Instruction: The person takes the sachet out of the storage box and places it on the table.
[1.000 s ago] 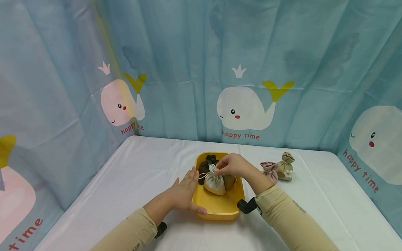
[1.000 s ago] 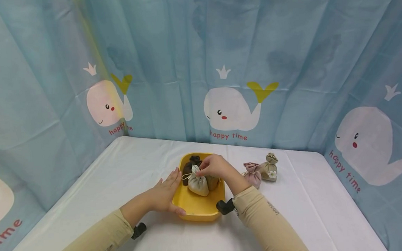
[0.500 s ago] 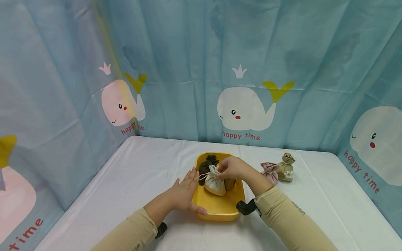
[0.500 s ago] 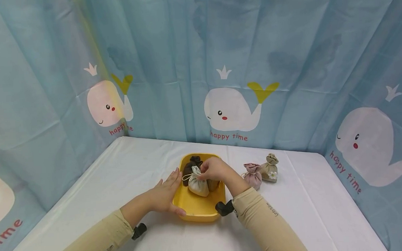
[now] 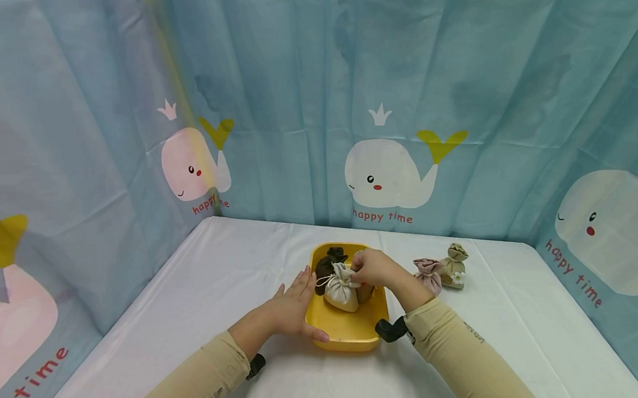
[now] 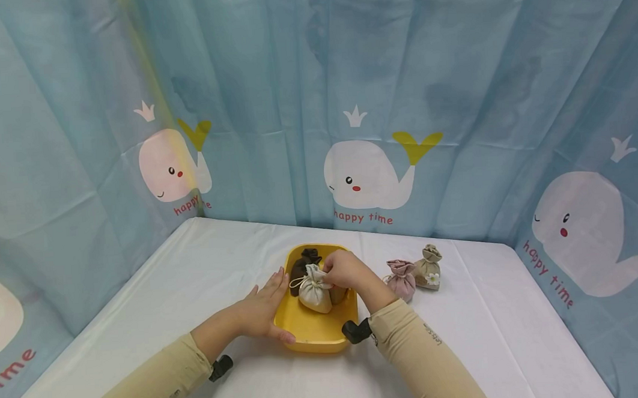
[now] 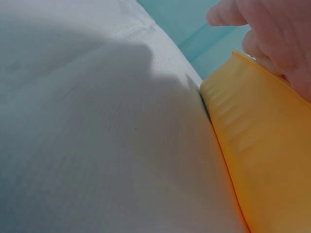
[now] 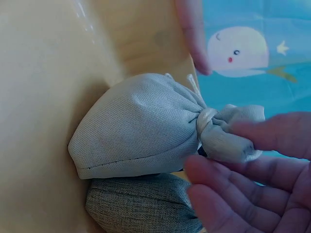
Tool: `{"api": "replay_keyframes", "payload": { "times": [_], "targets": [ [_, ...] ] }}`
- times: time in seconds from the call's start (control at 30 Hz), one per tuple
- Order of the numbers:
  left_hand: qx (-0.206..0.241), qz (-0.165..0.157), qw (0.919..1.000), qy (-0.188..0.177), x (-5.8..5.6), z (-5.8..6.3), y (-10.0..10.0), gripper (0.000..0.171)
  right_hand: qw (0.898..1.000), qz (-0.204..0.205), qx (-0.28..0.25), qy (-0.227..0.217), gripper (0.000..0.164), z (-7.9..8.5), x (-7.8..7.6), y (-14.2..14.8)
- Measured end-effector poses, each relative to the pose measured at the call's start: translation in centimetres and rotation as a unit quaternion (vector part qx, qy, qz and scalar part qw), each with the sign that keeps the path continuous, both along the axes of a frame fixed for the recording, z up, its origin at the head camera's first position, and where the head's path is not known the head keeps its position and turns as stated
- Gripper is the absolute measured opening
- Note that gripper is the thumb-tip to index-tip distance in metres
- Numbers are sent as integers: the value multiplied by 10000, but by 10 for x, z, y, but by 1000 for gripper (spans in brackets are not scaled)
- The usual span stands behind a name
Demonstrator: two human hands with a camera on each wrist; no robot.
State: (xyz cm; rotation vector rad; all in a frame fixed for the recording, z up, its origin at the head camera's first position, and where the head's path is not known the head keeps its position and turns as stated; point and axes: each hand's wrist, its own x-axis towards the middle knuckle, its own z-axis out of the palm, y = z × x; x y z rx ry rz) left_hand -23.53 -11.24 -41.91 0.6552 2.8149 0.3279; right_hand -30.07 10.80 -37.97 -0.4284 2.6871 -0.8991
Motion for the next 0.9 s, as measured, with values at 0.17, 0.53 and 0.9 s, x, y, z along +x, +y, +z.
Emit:
{"api": "replay_keyframes", "payload": {
  "times": [0.17,0.53,0.9],
  "targets": [
    [-50,1,10000,21,0,0,0,134,9995,-53,-110,-290,21,-1,1,0],
    [-57,0,10000,30,-1,-1,0,134,9994,-144,-301,134,10,3,2,-2],
    [-62,-6,10000,57,-1,-1,-1,133,9977,-350,-540,224,10,9,5,-2]
  ]
}}
